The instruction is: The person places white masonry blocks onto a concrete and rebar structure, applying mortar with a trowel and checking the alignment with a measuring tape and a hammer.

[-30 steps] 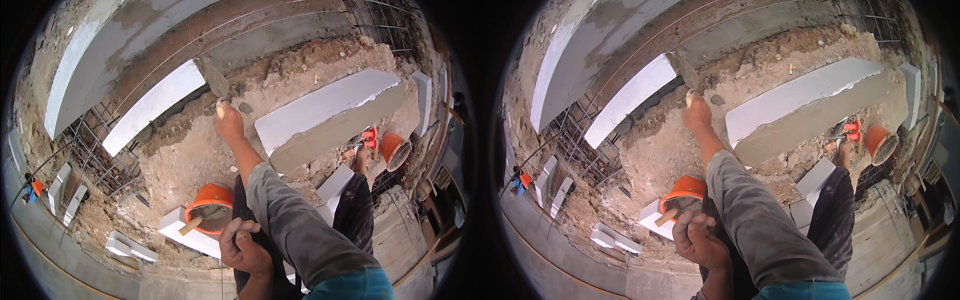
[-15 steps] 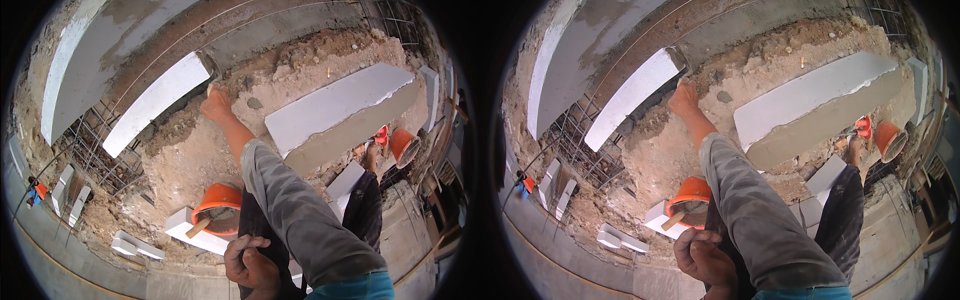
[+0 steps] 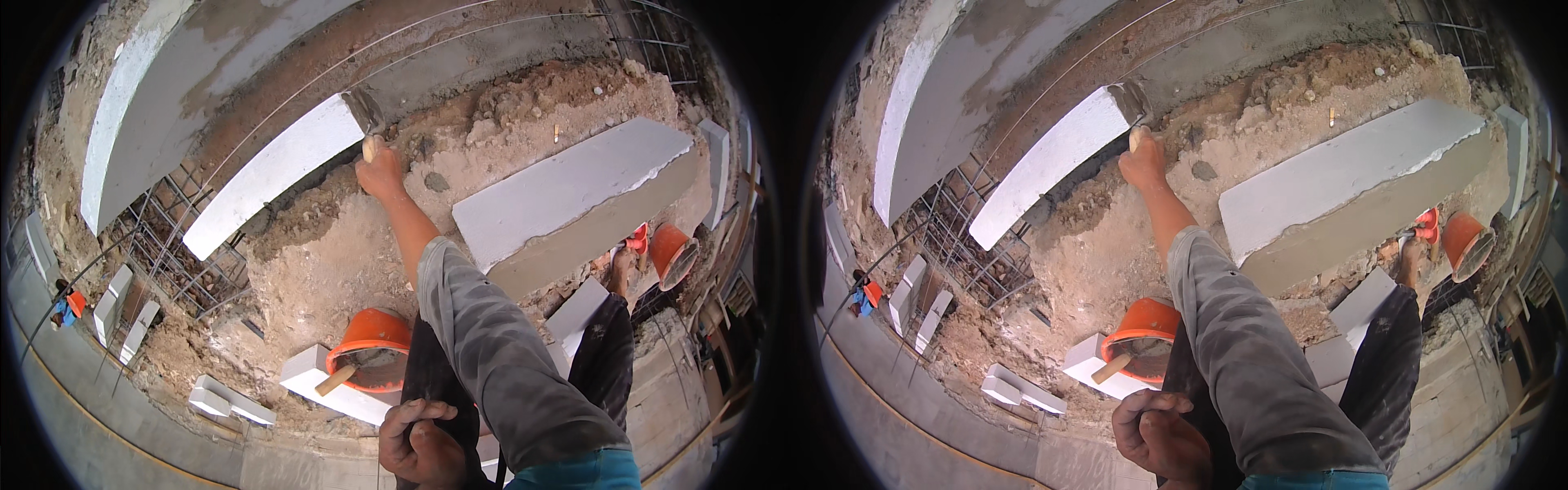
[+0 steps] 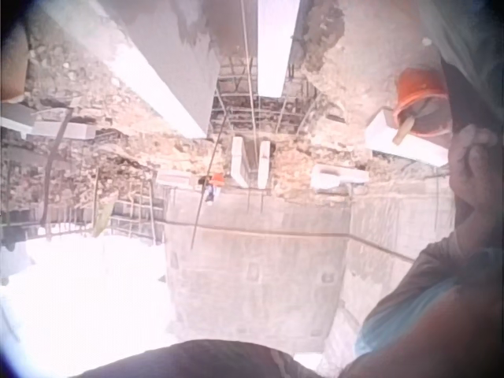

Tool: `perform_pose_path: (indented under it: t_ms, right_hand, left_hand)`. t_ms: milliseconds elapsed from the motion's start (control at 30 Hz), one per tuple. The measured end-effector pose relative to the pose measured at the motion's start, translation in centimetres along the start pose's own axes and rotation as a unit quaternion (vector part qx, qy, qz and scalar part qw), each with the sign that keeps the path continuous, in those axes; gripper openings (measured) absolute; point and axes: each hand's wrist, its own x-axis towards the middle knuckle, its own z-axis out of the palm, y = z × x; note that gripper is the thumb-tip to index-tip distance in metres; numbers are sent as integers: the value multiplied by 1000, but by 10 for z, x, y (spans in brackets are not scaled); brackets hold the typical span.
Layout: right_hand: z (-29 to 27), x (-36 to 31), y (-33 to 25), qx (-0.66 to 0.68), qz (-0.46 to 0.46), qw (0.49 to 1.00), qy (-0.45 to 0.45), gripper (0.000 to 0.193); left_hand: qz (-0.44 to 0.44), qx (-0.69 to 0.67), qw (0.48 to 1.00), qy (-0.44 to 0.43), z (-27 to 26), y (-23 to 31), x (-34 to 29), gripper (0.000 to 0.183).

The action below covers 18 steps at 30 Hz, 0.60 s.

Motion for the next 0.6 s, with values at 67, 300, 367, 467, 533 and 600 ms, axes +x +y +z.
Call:
perform_pose_path:
  t_ms: [67,300,367,467,533,600]
  right_hand:
    - [-5,17,3,-13,7,1000,-13,66]
    - [-3,-41,23,-85,-36,996,-14,77]
    - [0,-57,32,-98,-6,995,-22,76]
    - [7,-59,31,-101,8,995,4,76]
    - [5,-56,22,-78,-5,996,40,77]
    - [-9,-33,-5,-141,2,990,-19,79]
  left_hand:
    - [-11,18,999,24,1,0,-2,19]
    - [18,35,999,-20,9,8,1,22]
    - [18,39,999,-27,6,7,-1,23]
    - [20,19,999,-20,10,6,-2,24]
    - [15,13,1000,-10,8,7,-3,24]
    - [2,1,1000,14,-1,-2,-7,23]
